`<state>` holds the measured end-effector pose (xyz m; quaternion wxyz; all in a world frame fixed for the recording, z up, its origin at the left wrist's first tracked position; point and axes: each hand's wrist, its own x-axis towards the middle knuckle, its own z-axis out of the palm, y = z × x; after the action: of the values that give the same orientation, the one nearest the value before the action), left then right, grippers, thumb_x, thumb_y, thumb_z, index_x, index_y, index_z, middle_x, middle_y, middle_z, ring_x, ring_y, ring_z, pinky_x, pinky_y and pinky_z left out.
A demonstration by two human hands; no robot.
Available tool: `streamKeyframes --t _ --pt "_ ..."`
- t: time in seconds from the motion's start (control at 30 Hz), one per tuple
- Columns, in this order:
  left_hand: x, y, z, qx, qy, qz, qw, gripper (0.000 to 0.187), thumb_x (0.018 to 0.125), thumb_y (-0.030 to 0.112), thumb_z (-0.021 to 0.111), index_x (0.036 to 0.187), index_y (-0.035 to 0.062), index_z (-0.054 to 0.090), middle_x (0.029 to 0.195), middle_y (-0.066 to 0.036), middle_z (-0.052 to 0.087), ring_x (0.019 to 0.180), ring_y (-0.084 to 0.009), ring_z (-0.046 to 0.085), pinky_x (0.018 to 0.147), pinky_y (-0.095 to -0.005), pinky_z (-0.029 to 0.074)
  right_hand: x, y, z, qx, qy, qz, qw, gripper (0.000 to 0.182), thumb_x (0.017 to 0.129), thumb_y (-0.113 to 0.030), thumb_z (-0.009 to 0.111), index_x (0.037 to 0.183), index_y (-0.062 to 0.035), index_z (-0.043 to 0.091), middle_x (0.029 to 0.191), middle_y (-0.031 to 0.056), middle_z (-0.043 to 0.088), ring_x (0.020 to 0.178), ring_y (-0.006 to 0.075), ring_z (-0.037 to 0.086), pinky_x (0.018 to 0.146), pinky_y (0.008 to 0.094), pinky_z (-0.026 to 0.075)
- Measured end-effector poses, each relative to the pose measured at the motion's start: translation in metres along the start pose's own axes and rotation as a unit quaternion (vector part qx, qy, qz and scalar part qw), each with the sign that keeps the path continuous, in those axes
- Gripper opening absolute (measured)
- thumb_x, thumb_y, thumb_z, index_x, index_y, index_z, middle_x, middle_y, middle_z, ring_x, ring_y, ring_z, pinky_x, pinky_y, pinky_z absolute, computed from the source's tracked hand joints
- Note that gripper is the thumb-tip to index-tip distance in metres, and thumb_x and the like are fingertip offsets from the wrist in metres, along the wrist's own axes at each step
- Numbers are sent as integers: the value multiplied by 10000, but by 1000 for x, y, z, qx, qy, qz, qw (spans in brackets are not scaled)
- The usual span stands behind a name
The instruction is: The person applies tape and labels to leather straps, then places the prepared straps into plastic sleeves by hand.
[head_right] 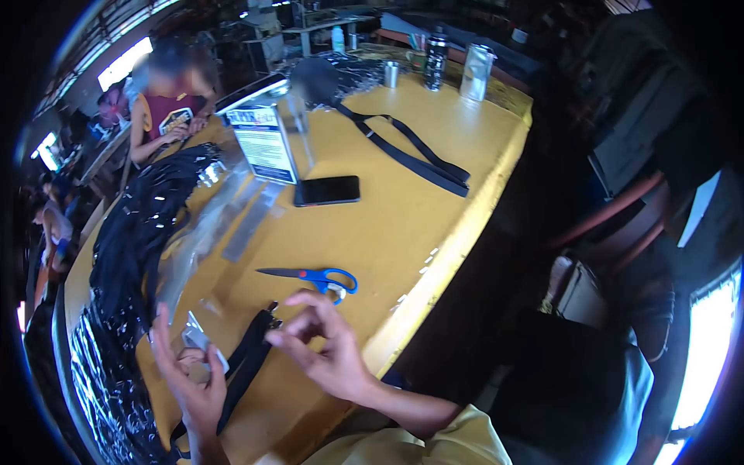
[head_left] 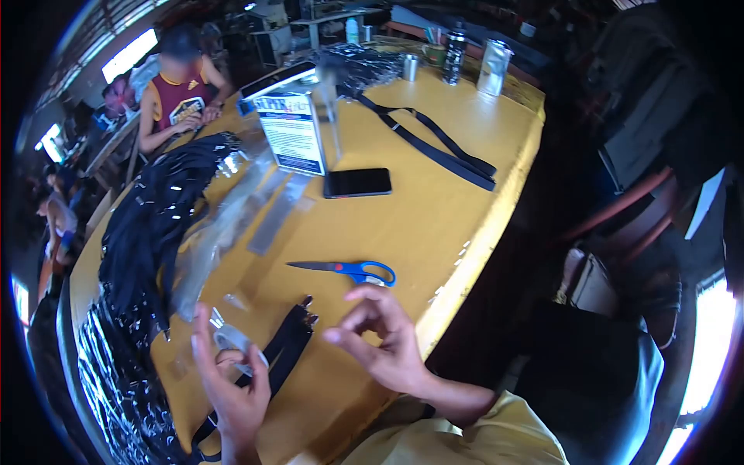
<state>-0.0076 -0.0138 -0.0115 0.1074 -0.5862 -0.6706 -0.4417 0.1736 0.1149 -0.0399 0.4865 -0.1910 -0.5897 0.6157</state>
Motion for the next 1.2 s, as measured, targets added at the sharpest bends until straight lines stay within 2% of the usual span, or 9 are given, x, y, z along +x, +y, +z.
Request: streamKeyframes --t 0.03,0.17,0.23,0.27,0.73,0.8,0.97,1.03,1.2 --pt "-1 -5 -2 9 8 38 999 889 858 -139 597 1569 -17 77 1574 -321 290 871 -181 628 632 -224 483 -12 6 -17 -35 21 22 999 522 891 4 747 1317 -70 454 789 15 627 717 70 594 652 237 482" --pt "-2 -9 -7 7 -11 -7 1000 962 839 -173 591 1582 18 10 1561 -352 285 862 -161 600 613 -224 465 -63 35 -76 -10 211 159 964 549 899 -3 740 1326 -62 400 802 48 667 695 74 601 644 214 482" --pt "1 -14 -2 -12 46 -11 999 937 825 -172 587 1582 18 70 1586 -276 317 681 -95 514 641 -192 435 -76 47 -95 -9 272 169 947 558 902 -19 742 1322 -45 376 799 52 675 679 68 595 632 206 477" --pt "3 -13 0 -23 53 -12 998 939 826 -171 593 1586 22 76 1587 -263 325 685 -86 511 642 -186 433 -76 50 -102 -3 292 174 941 582 901 -46 753 1322 -25 351 795 51 677 667 69 591 624 202 475" --pt "3 -13 -1 -7 55 -38 998 967 838 -164 592 1590 46 21 1585 -292 303 690 -86 524 622 -175 425 -57 60 -105 -58 341 179 921 588 884 -140 794 1269 7 375 713 32 640 560 57 538 521 206 435" --pt "3 -14 1 -30 73 -30 996 936 855 -149 588 1596 58 55 1608 -213 318 665 -64 485 613 -166 399 -56 59 -107 -77 342 191 917 608 872 -155 808 1263 15 375 699 29 636 550 58 534 511 209 433" --pt "5 -12 0 -38 76 -35 996 940 857 -153 586 1596 63 46 1609 -216 313 660 -63 482 611 -167 398 -54 53 -111 -111 337 224 908 641 844 -202 839 1237 34 391 659 21 624 541 56 527 491 214 425" --pt "5 -12 -1 -43 77 -32 996 940 858 -153 585 1596 63 44 1609 -219 312 658 -62 480 610 -168 397 -58 59 -116 -184 319 249 896 566 871 -185 816 1222 1 413 698 21 641 536 47 538 456 193 395" --pt "5 -8 0 -48 71 -23 996 939 866 -143 581 1593 55 21 1605 -256 292 641 -72 485 634 -170 431 -70 61 -118 -124 356 198 905 374 969 -277 696 1145 -24 484 624 -11 546 482 46 477 398 202 333"
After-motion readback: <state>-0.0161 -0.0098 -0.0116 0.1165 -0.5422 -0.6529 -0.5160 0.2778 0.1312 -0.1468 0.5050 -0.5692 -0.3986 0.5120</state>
